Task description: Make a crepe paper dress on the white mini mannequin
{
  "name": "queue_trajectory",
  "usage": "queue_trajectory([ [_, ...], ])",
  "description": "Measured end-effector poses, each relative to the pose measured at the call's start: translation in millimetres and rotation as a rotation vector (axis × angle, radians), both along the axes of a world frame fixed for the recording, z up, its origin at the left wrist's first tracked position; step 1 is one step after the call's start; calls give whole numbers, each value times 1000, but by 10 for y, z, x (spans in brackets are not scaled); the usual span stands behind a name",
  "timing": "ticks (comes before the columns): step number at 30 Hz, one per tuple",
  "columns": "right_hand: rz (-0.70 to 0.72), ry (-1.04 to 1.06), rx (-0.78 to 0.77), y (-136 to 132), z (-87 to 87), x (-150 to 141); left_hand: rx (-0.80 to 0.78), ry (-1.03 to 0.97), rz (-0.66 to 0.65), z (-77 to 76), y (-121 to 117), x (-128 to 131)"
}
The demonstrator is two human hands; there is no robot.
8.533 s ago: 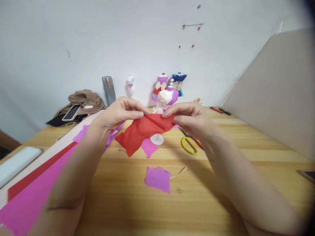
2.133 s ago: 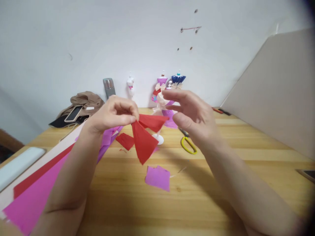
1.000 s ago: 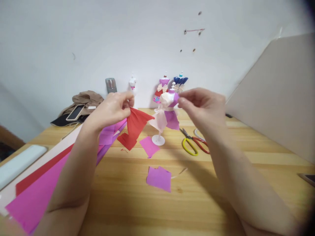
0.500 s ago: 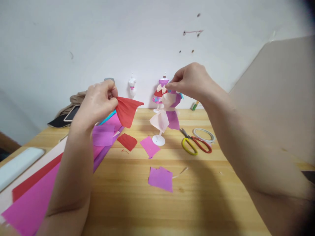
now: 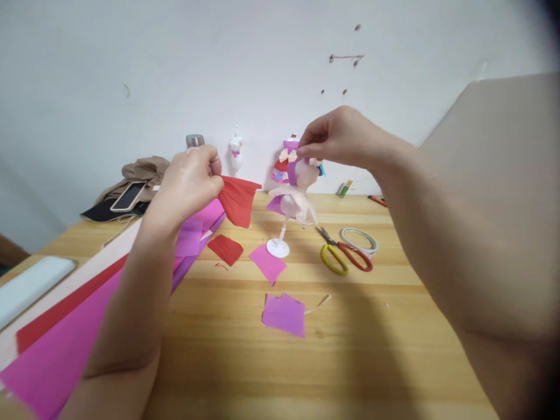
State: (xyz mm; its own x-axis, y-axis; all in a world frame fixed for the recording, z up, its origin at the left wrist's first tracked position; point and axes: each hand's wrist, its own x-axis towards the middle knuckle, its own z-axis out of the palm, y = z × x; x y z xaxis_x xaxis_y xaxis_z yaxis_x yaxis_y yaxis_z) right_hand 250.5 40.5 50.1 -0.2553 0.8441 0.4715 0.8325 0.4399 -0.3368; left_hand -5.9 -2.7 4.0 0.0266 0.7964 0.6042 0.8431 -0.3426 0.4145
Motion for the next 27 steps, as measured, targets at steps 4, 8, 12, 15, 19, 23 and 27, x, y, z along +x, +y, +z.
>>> queue_trajectory([
  [4, 29, 64, -16, 51, -61, 9, 3, -33, -104, -105, 36, 71],
  [8, 45, 97, -11, 83, -107, 34, 2, -110, -196, -210, 101, 101],
  [12, 33, 19, 159, 47, -146, 59, -94, -109, -163, -206, 87, 160],
  [15, -36, 66, 441, -133, -282, -10, -176, -73, -103, -157, 29, 204],
  [19, 169, 28, 477, -542, -698, -313, -294, -21, -75, -113, -35, 255],
  [23, 123, -202, 416, -763, -1102, -645, -380, -42, -104, -132, -59, 349],
  [27, 27, -193, 358, -705, -1241, -732, -442, -127, -177, -139, -101, 435],
])
